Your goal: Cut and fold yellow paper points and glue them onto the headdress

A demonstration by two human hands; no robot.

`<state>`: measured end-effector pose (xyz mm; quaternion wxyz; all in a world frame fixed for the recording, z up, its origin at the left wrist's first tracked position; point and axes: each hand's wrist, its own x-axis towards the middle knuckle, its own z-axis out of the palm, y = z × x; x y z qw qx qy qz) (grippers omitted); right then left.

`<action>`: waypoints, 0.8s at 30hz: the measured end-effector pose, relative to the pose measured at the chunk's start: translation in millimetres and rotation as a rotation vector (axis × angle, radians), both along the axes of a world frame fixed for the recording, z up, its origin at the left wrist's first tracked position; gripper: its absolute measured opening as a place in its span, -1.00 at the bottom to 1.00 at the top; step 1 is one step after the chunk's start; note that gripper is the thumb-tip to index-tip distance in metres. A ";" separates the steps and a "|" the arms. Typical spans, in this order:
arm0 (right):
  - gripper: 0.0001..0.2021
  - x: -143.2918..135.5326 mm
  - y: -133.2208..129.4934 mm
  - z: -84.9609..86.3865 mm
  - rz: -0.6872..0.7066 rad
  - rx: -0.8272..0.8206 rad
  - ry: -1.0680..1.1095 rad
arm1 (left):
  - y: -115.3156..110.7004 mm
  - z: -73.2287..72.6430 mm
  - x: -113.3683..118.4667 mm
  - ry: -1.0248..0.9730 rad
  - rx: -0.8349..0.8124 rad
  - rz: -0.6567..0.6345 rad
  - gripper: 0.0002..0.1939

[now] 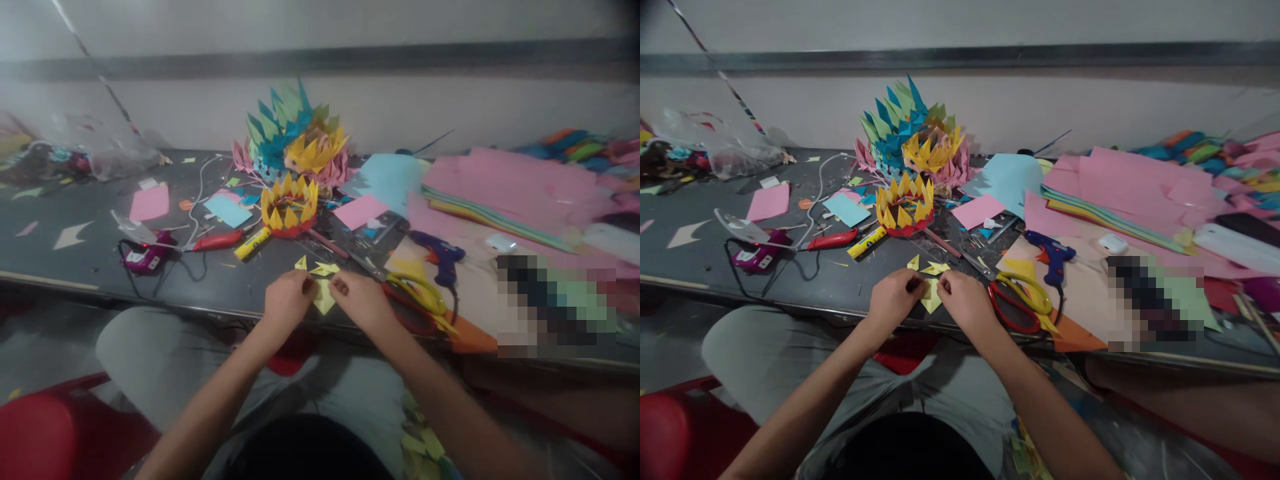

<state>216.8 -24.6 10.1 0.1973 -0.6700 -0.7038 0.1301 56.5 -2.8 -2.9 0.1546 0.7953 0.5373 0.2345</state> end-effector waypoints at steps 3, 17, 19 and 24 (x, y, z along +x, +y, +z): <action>-0.85 -0.2 -2.5 -8.7 0.102 0.118 -0.068 | 1.3 -4.8 -1.3 0.062 0.081 -0.119 -0.90; -0.72 31.2 8.4 -22.2 0.626 0.427 -0.099 | 20.0 -6.2 -23.2 0.095 0.254 -0.669 -0.79; -0.71 31.1 9.4 -21.8 0.647 0.470 -0.106 | 20.6 -3.8 -23.6 0.115 0.250 -0.683 -0.78; -0.69 30.9 10.5 -22.6 0.652 0.507 -0.136 | 19.8 1.1 -22.5 0.142 0.242 -0.688 -0.77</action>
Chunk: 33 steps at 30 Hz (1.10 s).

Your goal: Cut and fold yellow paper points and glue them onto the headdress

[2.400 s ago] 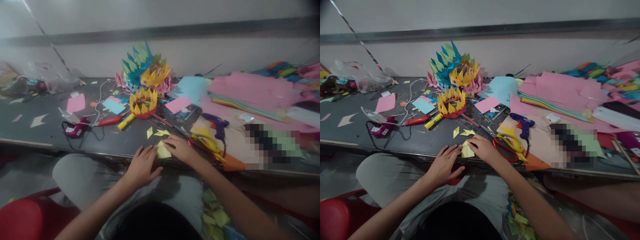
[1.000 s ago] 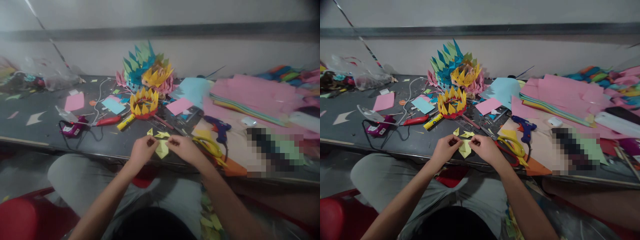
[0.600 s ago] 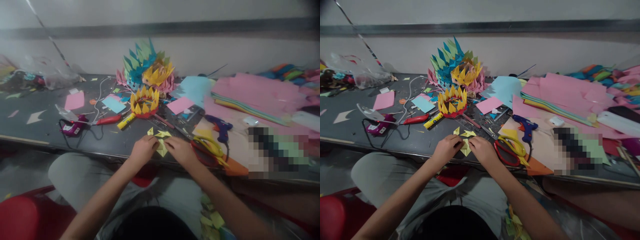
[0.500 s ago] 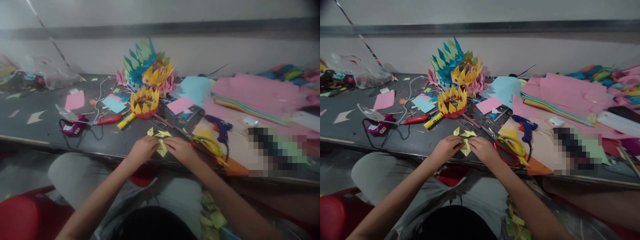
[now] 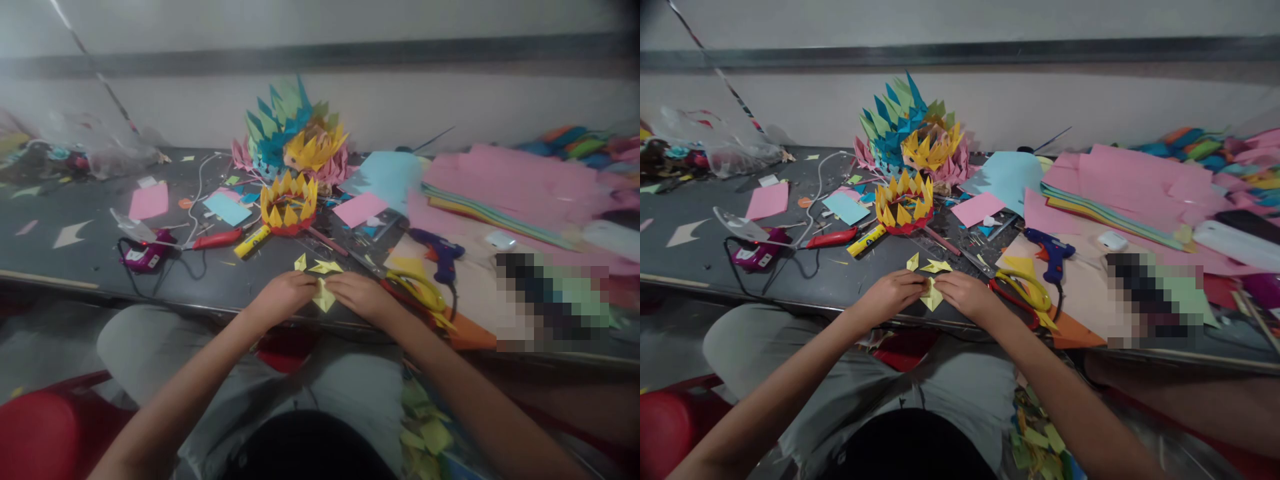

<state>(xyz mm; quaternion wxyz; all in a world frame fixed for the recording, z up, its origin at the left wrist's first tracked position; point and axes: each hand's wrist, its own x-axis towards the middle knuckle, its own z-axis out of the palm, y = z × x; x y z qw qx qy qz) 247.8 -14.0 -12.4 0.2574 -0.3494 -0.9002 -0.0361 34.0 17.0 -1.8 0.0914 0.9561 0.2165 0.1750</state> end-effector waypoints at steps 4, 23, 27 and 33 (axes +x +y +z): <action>-0.67 1.3 0.8 -1.1 0.005 -0.009 -0.033 | 0.1 -1.2 -0.1 0.010 0.002 -0.014 -0.77; -0.69 1.7 3.0 -4.5 0.012 -0.036 -0.050 | -0.3 -4.5 -1.6 0.025 0.036 -0.014 -0.81; -0.69 1.5 2.2 -5.0 -0.009 -0.065 -0.061 | 0.2 -4.5 -0.5 0.015 0.034 -0.018 -0.81; -0.71 0.8 7.9 -1.0 0.068 -0.047 -0.093 | -0.3 -0.2 5.3 0.056 0.028 0.023 -0.81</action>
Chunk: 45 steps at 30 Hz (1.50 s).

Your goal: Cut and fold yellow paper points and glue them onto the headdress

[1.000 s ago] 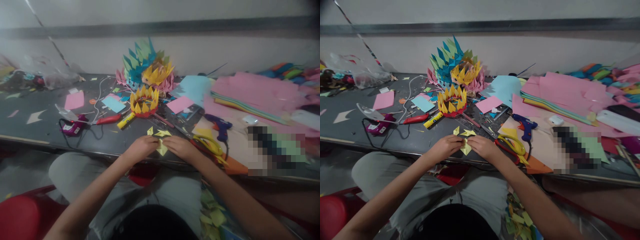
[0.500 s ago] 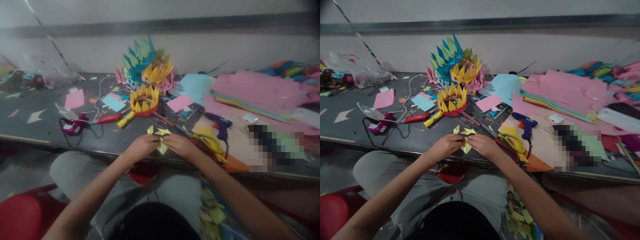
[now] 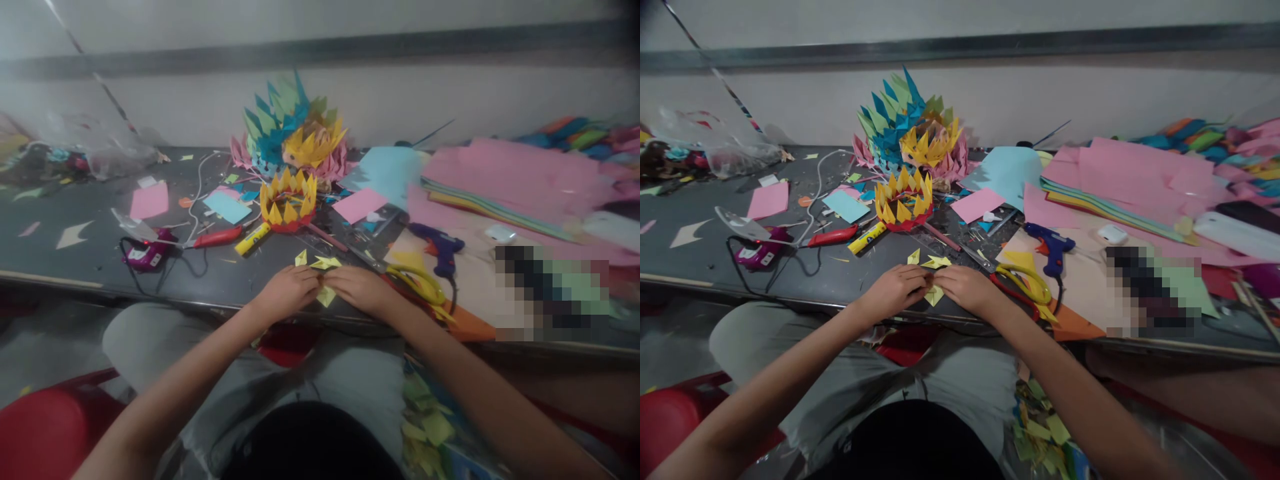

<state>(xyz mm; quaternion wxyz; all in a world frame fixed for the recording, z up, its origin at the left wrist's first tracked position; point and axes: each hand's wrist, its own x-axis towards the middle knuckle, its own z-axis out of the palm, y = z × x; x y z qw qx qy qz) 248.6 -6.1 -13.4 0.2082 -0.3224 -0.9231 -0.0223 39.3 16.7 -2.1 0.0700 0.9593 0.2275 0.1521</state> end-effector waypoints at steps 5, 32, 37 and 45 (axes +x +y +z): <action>-0.78 -8.5 1.8 22.3 0.004 -0.121 -0.242 | -6.1 9.5 4.6 0.096 0.049 0.042 -0.75; -0.72 -17.0 -5.7 29.2 -0.378 -0.466 0.004 | -54.8 1.6 -21.3 -0.113 -0.255 0.259 -0.52; -0.71 -6.1 -16.9 26.0 -0.480 -0.600 0.222 | -55.1 -0.7 -7.4 -0.128 -0.184 0.343 -0.64; -0.91 -10.5 -15.2 22.2 -0.492 -0.651 0.220 | -17.6 1.0 9.4 -0.228 -0.184 0.359 -0.74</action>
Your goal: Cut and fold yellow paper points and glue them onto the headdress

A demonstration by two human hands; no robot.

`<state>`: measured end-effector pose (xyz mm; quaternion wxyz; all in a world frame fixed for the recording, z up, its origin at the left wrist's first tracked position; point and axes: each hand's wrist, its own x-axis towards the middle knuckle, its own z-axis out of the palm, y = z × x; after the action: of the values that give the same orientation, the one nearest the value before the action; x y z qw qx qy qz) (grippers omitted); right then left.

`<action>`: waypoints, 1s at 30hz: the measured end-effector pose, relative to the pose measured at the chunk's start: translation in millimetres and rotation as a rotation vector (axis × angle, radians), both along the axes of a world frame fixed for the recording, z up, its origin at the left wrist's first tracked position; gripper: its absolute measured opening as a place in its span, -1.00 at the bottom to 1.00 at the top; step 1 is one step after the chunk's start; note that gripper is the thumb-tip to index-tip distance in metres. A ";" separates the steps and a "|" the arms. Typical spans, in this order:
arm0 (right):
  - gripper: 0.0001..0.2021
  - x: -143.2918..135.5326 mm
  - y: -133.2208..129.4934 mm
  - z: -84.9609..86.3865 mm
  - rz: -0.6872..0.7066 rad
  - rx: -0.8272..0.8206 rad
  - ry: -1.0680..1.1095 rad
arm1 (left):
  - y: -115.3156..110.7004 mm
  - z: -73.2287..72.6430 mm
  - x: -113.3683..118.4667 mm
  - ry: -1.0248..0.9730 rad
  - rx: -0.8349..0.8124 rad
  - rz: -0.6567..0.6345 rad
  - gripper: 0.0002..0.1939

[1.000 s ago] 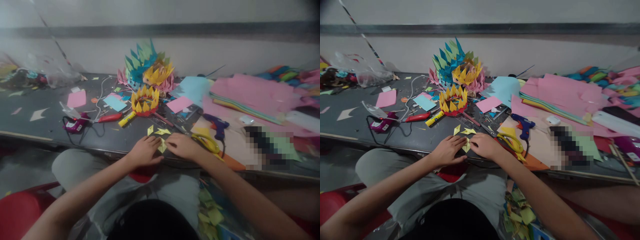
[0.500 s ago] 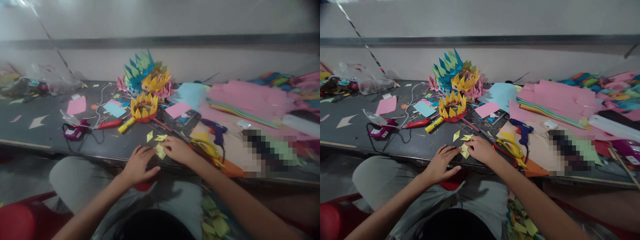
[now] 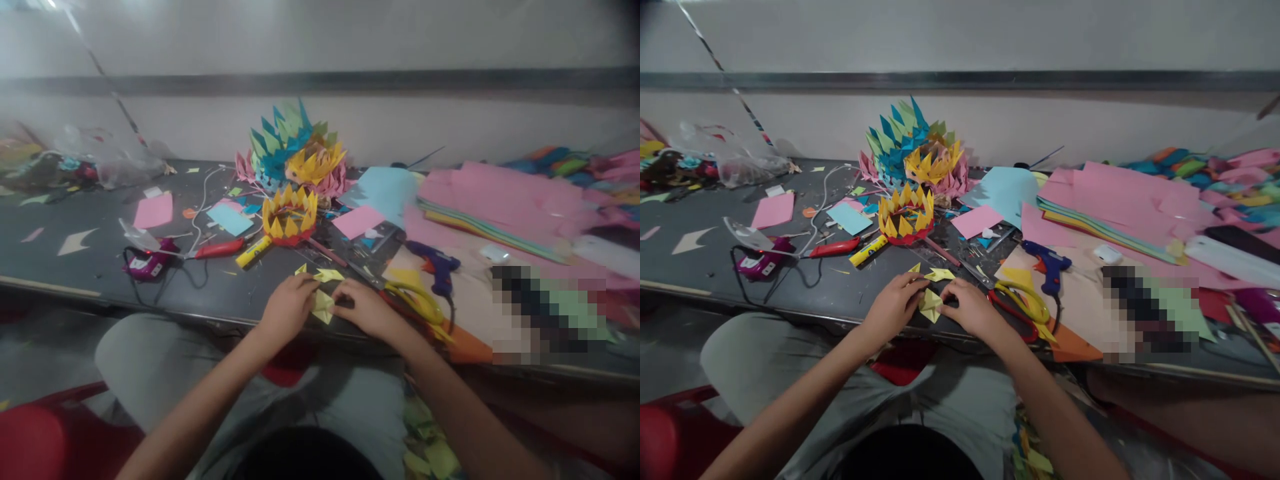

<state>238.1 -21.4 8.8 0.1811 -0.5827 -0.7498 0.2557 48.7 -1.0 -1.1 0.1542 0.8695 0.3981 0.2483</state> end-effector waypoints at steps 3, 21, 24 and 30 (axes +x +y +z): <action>-0.93 3.4 9.5 6.0 0.015 -0.086 0.052 | 17.5 2.8 -1.7 0.024 -0.071 -0.141 -0.82; -0.58 13.2 15.7 -13.9 -0.068 -0.188 0.472 | 22.2 0.1 -13.6 -0.226 -0.414 -0.051 -0.86; -0.61 13.7 16.6 -11.9 -0.063 -0.229 0.498 | 22.9 0.8 -15.0 -0.216 -0.441 -0.062 -0.86; -0.71 12.0 15.2 -3.1 0.024 -0.175 0.331 | 25.0 0.8 -13.9 -0.135 -0.335 -0.135 -0.89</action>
<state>250.0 -6.2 5.6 0.2473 -0.5372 -0.6916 0.4146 34.8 24.0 -0.3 0.3393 0.8379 0.3634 0.2253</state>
